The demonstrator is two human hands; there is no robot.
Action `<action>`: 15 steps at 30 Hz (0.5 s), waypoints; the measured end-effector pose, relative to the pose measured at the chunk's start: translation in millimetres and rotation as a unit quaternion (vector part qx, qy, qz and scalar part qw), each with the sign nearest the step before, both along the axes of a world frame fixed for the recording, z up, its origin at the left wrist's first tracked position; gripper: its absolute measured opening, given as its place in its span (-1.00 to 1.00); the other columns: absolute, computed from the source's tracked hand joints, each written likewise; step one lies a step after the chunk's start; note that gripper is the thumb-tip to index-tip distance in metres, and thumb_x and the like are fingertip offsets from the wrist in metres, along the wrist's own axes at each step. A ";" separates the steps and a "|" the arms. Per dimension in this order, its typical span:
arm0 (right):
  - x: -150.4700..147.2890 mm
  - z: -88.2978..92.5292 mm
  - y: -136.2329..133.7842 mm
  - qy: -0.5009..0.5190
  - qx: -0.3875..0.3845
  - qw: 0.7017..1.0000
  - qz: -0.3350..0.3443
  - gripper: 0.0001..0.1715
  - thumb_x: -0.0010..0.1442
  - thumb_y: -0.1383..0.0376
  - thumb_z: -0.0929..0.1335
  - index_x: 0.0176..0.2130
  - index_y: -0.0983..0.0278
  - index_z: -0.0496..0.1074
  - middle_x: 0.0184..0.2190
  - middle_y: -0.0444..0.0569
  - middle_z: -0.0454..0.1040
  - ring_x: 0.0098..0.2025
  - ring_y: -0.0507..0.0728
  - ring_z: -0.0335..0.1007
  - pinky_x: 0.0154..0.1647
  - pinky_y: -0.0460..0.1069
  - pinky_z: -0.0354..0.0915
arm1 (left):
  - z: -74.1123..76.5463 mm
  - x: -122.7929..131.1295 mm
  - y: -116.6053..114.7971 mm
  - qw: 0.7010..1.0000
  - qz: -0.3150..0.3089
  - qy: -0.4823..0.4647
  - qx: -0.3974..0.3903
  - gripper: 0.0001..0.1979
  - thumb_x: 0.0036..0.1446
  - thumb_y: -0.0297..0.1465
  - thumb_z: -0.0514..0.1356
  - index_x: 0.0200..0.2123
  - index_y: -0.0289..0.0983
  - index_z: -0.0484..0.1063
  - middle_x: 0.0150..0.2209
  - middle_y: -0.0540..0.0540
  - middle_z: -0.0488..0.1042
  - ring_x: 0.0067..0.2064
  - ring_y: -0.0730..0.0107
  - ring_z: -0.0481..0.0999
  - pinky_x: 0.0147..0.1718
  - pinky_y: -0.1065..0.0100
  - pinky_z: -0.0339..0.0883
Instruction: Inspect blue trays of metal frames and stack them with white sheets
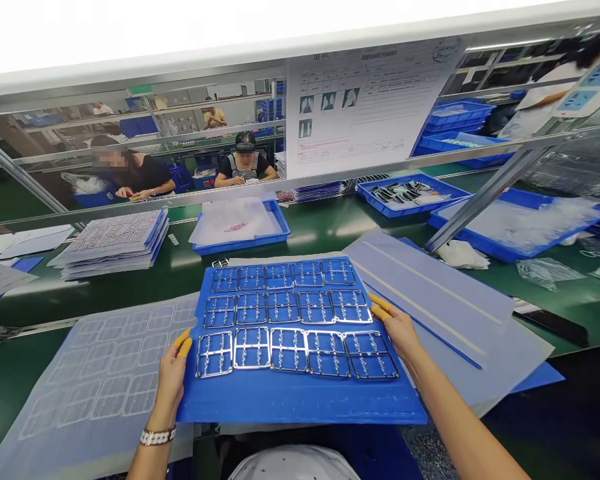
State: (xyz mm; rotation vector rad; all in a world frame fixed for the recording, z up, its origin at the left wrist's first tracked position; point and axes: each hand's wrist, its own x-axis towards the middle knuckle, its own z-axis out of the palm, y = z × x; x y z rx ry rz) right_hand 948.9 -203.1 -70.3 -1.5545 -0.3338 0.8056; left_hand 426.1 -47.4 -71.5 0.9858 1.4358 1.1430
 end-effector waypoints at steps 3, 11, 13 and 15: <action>16.9 -2.8 14.5 -0.020 -0.009 1.000 0.007 -0.24 -0.11 0.16 0.53 0.10 0.32 0.57 -0.38 0.01 0.63 -0.48 0.12 0.46 -0.52 -0.04 0.35 | -6.2 18.9 9.3 1.000 0.006 0.017 0.015 -0.60 0.11 -0.28 0.32 0.02 -0.23 0.58 0.11 -0.23 0.58 0.18 0.02 0.50 0.25 -0.03 0.26; 49.6 -13.8 44.4 -0.046 -0.022 0.999 -0.011 -0.50 -0.01 0.32 0.47 -0.02 0.32 0.62 -0.33 0.01 0.64 -0.41 0.14 0.53 -0.44 -0.05 0.43 | -22.3 56.1 28.9 0.998 -0.006 0.053 0.030 -0.68 0.17 -0.35 0.24 -0.01 -0.25 0.59 0.12 -0.25 0.57 0.18 0.06 0.50 0.22 0.04 0.29; 53.7 -15.5 47.4 -0.054 -0.024 0.998 -0.014 -0.53 0.01 0.32 0.47 -0.04 0.31 0.62 -0.35 0.00 0.64 -0.40 0.15 0.53 -0.44 -0.05 0.44 | -24.0 60.3 32.5 0.998 -0.006 0.061 0.034 -0.70 0.17 -0.36 0.24 -0.04 -0.25 0.59 0.11 -0.26 0.58 0.18 0.04 0.50 0.23 0.03 0.28; 56.3 -16.9 48.4 -0.058 -0.026 0.998 -0.018 -0.53 0.02 0.33 0.47 -0.03 0.31 0.62 -0.37 -0.01 0.63 -0.42 0.14 0.52 -0.47 -0.05 0.43 | -25.0 63.8 35.8 0.997 -0.007 0.069 0.037 -0.71 0.16 -0.37 0.24 -0.04 -0.24 0.60 0.09 -0.25 0.59 0.17 0.03 0.51 0.22 0.02 0.28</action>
